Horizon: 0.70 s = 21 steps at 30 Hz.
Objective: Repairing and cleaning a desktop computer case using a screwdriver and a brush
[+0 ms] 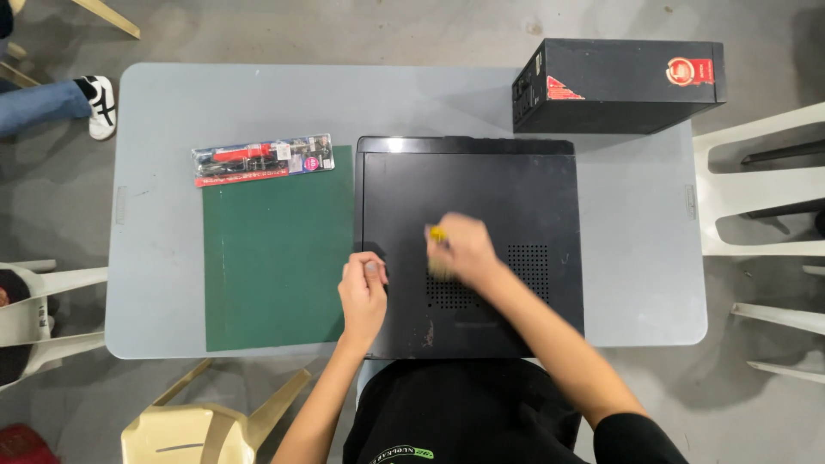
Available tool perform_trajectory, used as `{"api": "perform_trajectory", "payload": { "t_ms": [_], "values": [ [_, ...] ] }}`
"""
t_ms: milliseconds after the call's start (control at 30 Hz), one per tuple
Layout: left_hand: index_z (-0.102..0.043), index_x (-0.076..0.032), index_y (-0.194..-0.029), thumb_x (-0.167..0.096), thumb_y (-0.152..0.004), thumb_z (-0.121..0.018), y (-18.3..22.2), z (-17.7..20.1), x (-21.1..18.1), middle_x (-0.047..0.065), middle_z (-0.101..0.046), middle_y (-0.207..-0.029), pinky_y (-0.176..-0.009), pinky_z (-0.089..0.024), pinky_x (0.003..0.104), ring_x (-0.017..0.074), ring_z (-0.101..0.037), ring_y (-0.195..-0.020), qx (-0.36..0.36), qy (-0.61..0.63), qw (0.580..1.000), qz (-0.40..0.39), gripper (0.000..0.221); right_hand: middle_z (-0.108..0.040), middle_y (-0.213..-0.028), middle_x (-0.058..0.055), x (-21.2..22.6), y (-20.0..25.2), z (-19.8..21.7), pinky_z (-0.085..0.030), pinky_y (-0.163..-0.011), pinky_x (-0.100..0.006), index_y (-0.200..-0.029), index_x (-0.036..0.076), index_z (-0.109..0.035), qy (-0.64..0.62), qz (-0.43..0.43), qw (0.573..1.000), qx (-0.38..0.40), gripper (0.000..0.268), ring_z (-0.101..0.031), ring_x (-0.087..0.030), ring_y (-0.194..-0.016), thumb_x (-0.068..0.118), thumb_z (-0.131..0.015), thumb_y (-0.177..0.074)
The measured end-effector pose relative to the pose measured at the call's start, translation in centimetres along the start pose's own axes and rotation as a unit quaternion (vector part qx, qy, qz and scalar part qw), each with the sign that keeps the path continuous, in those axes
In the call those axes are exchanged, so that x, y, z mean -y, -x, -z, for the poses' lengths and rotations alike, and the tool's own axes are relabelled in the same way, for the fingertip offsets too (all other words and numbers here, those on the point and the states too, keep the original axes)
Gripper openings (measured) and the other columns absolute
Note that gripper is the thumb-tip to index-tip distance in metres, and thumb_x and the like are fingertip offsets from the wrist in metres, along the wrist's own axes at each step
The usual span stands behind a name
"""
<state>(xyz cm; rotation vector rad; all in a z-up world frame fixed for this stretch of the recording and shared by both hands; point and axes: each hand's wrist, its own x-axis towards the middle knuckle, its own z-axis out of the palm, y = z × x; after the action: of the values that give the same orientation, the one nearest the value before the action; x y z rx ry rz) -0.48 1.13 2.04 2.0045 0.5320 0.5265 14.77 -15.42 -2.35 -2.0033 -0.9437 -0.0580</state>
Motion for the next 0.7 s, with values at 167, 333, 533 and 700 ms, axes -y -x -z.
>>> {"api": "perform_trajectory", "payload": {
  "t_ms": [167, 333, 533, 700],
  "values": [
    [-0.056, -0.021, -0.093, -0.034, -0.11, -0.041, -0.2, 0.0, -0.3, -0.004, -0.06, -0.061, -0.076, -0.051, 0.036, 0.0231, -0.058, -0.068, 0.053, -0.029, 0.998, -0.003, 0.026, -0.046, -0.065, -0.002, -3.4, -9.3, 1.6, -0.048, -0.055, -0.035, -0.068, 0.015, -0.052, 0.093, 0.168, 0.961, -0.197, 0.033, -0.052, -0.025, -0.056, 0.01, -0.072, -0.094],
    [-0.058, -0.019, -0.093, -0.028, -0.109, -0.047, -0.4, -0.1, -0.6, -0.001, -0.064, -0.065, -0.071, -0.053, 0.038, 0.0252, -0.06, -0.066, 0.035, -0.012, 0.999, 0.006, 0.021, -0.053, -0.067, 0.001, -1.2, -12.1, 3.5, -0.05, -0.058, -0.028, -0.071, 0.013, -0.063, 0.063, 0.152, 0.953, -0.252, 0.027, -0.055, -0.019, -0.058, 0.008, -0.073, -0.096],
    [-0.061, -0.017, -0.095, -0.026, -0.107, -0.054, -0.8, -0.2, -0.5, 0.002, -0.062, -0.069, -0.067, -0.053, 0.034, 0.0212, -0.06, -0.064, -0.005, 0.012, 1.0, -0.003, 0.016, -0.047, -0.06, -0.007, 0.5, -1.9, 2.2, -0.046, -0.052, -0.038, -0.062, 0.012, -0.049, 0.012, 0.109, 0.984, -0.139, 0.038, -0.051, -0.029, -0.053, 0.01, -0.075, -0.09],
    [-0.063, -0.016, -0.096, -0.018, -0.101, -0.064, -0.9, -0.5, -0.3, 0.001, -0.063, -0.08, -0.064, -0.053, 0.03, 0.0194, -0.061, -0.068, -0.026, -0.008, 0.999, -0.042, 0.006, -0.049, -0.053, -0.005, 6.3, 9.0, 2.3, -0.046, -0.048, -0.036, -0.058, 0.016, -0.049, -0.16, -0.019, 0.987, -0.013, 0.035, -0.049, -0.027, -0.045, 0.009, -0.074, -0.082]
  ]
}}
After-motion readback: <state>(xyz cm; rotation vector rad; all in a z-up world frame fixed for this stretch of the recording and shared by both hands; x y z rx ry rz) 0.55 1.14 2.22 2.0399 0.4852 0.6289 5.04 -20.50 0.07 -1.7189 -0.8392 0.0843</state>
